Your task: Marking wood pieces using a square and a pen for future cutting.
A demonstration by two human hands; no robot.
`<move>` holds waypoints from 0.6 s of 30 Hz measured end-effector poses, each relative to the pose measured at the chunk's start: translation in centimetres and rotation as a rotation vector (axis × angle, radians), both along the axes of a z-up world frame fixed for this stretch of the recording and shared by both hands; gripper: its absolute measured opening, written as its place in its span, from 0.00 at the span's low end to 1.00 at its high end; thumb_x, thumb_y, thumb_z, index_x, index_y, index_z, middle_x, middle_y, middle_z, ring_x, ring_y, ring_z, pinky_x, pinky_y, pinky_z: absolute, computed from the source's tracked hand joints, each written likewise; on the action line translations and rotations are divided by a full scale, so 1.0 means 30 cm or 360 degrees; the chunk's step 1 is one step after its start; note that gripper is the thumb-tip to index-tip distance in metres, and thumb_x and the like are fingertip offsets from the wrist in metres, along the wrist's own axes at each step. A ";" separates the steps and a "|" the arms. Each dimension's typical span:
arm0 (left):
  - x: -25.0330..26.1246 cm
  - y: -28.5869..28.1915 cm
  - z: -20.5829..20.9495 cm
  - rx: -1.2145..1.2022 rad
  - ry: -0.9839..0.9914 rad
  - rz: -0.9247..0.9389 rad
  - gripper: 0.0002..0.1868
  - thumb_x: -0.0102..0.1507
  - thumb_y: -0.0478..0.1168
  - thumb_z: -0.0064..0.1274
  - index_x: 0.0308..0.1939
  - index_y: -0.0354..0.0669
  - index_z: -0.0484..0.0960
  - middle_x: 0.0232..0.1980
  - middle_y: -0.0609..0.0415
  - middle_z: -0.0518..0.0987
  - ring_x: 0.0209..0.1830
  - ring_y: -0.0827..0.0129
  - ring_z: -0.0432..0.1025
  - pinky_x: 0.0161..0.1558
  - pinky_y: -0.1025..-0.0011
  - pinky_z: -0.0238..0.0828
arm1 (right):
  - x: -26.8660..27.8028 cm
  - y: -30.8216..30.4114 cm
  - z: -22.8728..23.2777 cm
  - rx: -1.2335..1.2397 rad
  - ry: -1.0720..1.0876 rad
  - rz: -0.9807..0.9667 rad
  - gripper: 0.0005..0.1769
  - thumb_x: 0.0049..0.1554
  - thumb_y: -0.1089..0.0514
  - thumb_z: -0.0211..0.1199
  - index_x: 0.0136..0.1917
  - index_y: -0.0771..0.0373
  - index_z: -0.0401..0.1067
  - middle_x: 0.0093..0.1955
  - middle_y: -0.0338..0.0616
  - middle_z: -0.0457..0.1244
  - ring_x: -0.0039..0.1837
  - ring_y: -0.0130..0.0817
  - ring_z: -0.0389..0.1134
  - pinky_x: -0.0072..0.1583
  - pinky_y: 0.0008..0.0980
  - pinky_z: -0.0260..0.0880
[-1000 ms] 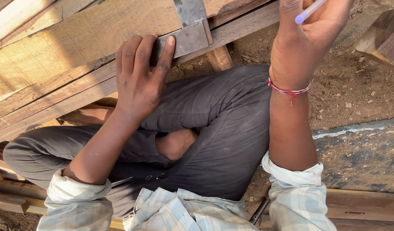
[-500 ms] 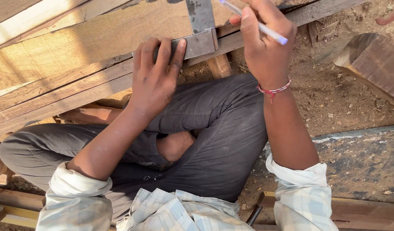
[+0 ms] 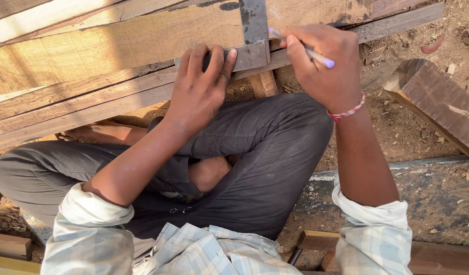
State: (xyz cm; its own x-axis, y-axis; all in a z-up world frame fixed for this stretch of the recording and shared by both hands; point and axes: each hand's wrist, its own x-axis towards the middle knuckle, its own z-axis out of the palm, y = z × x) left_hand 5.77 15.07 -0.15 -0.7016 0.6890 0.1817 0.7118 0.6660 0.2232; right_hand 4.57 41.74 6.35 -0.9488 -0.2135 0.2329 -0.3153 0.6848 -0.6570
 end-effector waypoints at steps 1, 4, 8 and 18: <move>0.000 -0.001 -0.008 0.0003 0.0000 0.0005 0.31 0.65 0.36 0.51 0.73 0.30 0.73 0.66 0.42 0.68 0.65 0.48 0.64 0.69 0.48 0.65 | 0.010 0.018 0.012 0.0003 0.0000 0.0005 0.09 0.68 0.66 0.57 0.53 0.70 0.78 0.44 0.50 0.69 0.44 0.37 0.73 0.48 0.34 0.70; 0.005 -0.005 -0.026 0.0013 0.0045 -0.0008 0.31 0.66 0.35 0.52 0.74 0.31 0.72 0.66 0.41 0.67 0.66 0.48 0.63 0.68 0.47 0.64 | 0.021 0.051 0.047 0.0010 -0.0466 0.0147 0.09 0.67 0.64 0.58 0.50 0.67 0.79 0.44 0.46 0.71 0.47 0.32 0.76 0.50 0.29 0.74; -0.001 -0.006 -0.016 0.0037 -0.0011 -0.0044 0.32 0.66 0.35 0.53 0.75 0.31 0.71 0.66 0.41 0.66 0.66 0.47 0.63 0.69 0.47 0.63 | -0.053 0.085 -0.004 0.0004 -0.0242 -0.0213 0.11 0.70 0.61 0.57 0.54 0.68 0.79 0.41 0.48 0.68 0.37 0.37 0.67 0.41 0.36 0.64; -0.013 -0.018 -0.024 0.0075 -0.0115 -0.0101 0.32 0.67 0.35 0.52 0.77 0.36 0.71 0.67 0.43 0.65 0.67 0.48 0.62 0.69 0.47 0.62 | -0.043 0.208 -0.345 0.0218 0.0071 -0.0267 0.11 0.71 0.61 0.55 0.50 0.69 0.73 0.47 0.54 0.64 0.52 0.53 0.64 0.56 0.50 0.63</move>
